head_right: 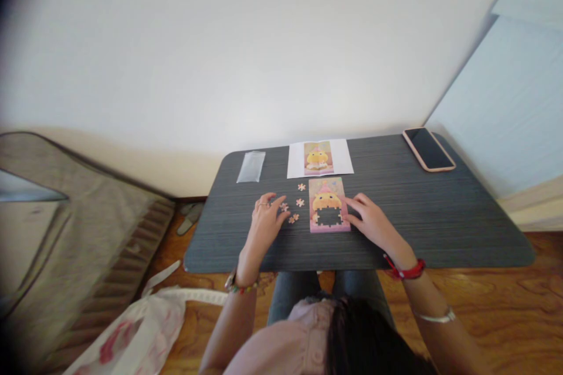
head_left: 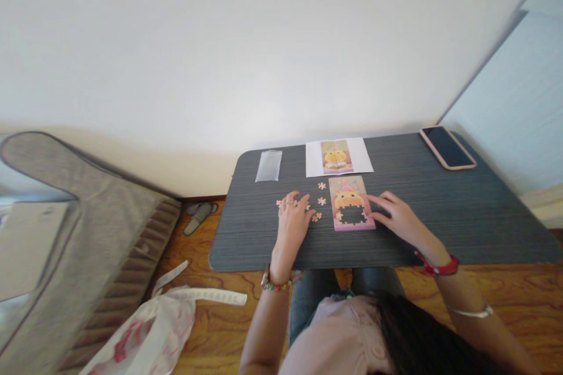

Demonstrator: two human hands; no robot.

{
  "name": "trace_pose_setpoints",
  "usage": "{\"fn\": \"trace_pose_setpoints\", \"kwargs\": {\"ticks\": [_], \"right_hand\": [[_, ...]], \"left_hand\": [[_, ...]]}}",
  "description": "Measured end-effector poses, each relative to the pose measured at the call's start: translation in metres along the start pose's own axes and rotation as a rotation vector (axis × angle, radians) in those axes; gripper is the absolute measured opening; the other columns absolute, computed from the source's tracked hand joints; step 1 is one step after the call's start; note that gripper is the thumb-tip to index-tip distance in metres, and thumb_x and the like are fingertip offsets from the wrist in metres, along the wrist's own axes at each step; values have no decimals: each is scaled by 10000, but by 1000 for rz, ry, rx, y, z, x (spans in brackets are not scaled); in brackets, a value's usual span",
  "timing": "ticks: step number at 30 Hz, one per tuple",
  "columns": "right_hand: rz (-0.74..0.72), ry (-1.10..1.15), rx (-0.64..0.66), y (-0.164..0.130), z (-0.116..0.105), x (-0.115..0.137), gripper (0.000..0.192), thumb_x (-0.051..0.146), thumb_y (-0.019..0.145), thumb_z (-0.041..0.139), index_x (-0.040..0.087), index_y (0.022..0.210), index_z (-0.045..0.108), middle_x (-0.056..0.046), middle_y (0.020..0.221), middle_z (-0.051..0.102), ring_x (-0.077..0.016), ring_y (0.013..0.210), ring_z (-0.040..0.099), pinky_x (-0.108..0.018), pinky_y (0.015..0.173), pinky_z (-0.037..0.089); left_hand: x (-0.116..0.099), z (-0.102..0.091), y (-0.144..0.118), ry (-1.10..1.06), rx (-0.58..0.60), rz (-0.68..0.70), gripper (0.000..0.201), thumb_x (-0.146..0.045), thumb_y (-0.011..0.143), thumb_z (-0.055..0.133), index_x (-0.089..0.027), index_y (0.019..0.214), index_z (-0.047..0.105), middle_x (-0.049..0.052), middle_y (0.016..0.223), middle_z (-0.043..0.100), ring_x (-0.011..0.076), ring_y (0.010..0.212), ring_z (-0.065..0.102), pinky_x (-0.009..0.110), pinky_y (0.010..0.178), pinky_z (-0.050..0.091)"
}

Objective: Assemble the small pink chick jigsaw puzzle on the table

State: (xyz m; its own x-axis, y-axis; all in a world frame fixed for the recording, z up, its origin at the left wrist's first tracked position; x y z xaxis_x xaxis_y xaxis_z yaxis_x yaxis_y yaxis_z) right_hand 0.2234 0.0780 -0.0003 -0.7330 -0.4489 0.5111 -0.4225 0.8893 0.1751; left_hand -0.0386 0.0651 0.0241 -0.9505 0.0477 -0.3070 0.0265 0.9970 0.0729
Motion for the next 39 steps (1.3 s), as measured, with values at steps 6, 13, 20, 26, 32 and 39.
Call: {"fn": "trace_pose_setpoints", "kwargs": {"ticks": [6, 13, 20, 26, 32, 39], "right_hand": [[-35, 47, 1, -17, 25, 46, 259, 289, 882, 452, 225, 1047, 642, -67, 939, 616, -183, 876, 592, -315, 796, 484], [-95, 27, 105, -3, 54, 88, 228, 223, 872, 470, 200, 1009, 651, -70, 935, 633, -182, 873, 603, -314, 797, 482], [-139, -42, 204, 18, 71, 111, 221, 200, 871, 460, 178, 965, 658, -76, 887, 630, -182, 838, 595, -309, 772, 469], [-121, -109, 276, 52, 83, 118, 217, 208, 874, 462, 180, 1012, 627, -82, 965, 609, -182, 901, 583, -289, 797, 436], [-29, -146, 244, 105, 87, 129, 257, 276, 908, 411, 177, 1053, 599, -83, 1010, 581, -169, 891, 595, -259, 772, 433], [-43, -307, 327, 128, 96, 139, 246, 251, 876, 437, 135, 978, 629, -119, 1024, 584, -209, 857, 617, -295, 729, 459]], "left_hand": [[39, -6, -39, -127, 10, -204, 198, -210, 824, 537, -198, 1006, 614, 58, 992, 543, 173, 902, 562, 308, 824, 473], [43, -3, -53, -122, 39, -278, 147, -251, 844, 517, -202, 923, 631, 39, 919, 539, 154, 853, 569, 255, 748, 460], [46, -3, -57, -110, 64, -312, 115, -223, 828, 539, -212, 909, 619, 33, 939, 533, 145, 862, 556, 240, 725, 438], [46, -3, -57, -97, 68, -297, 91, -247, 840, 526, -204, 849, 606, 30, 904, 533, 149, 831, 549, 247, 712, 435], [45, -1, -54, -109, 56, -288, 95, -241, 843, 519, -200, 873, 599, 37, 929, 530, 152, 843, 550, 246, 716, 438], [45, -4, -53, -97, 34, -279, 128, -246, 840, 524, -190, 926, 601, 48, 947, 527, 162, 856, 554, 252, 726, 446]]}}
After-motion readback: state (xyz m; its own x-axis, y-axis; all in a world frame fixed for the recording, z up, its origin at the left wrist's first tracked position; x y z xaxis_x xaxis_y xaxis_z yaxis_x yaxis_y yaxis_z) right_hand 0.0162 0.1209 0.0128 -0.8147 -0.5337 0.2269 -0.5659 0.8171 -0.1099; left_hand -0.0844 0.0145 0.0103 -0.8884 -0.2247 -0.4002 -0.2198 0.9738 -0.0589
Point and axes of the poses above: each hand's wrist, its own y-axis towards the middle knuckle, its own z-axis out of the palm, x = y × z, the point moved 4 cm from there along y, towards the middle knuckle
